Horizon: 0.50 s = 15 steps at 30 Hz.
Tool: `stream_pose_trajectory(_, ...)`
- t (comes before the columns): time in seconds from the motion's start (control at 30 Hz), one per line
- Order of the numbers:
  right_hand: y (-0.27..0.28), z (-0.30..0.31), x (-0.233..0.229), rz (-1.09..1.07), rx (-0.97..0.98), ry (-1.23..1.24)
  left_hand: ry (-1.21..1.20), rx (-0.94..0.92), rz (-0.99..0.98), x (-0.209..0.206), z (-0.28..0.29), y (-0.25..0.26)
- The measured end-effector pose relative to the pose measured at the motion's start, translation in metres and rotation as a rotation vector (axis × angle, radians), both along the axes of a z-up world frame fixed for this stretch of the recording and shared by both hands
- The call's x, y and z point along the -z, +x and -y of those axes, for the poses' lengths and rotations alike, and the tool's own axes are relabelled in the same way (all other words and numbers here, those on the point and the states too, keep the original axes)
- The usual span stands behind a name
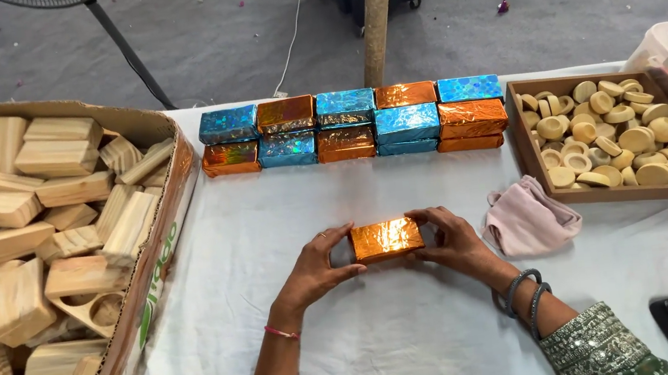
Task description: Manually wrapping blocks in colorful foil and organizing them into rows on a workstation.
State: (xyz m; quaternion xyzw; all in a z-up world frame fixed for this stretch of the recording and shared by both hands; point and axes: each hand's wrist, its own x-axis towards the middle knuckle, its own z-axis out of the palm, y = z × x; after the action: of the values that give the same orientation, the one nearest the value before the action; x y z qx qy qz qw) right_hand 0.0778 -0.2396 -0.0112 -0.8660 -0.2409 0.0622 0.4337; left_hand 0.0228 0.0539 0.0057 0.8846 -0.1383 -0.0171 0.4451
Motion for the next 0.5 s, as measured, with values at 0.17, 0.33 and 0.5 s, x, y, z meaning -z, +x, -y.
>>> stream_pose_trajectory(0.17, 0.0011, 0.0001, 0.0006, -0.007, 0.007, -0.021, 0.025, -0.021, 0.021, 0.0017, 0.0028, 0.0027)
stream_pose_trajectory(0.33, -0.0001, -0.0006, -0.0028, -0.033, 0.019, -0.005, 0.065, -0.028, 0.068, -0.0007, 0.0064, 0.0029)
stream_pose_trajectory(0.5, 0.0006, 0.0013, 0.0039, 0.037, -0.014, 0.021, 0.043, -0.015, 0.105, 0.0063, 0.0042, 0.0015)
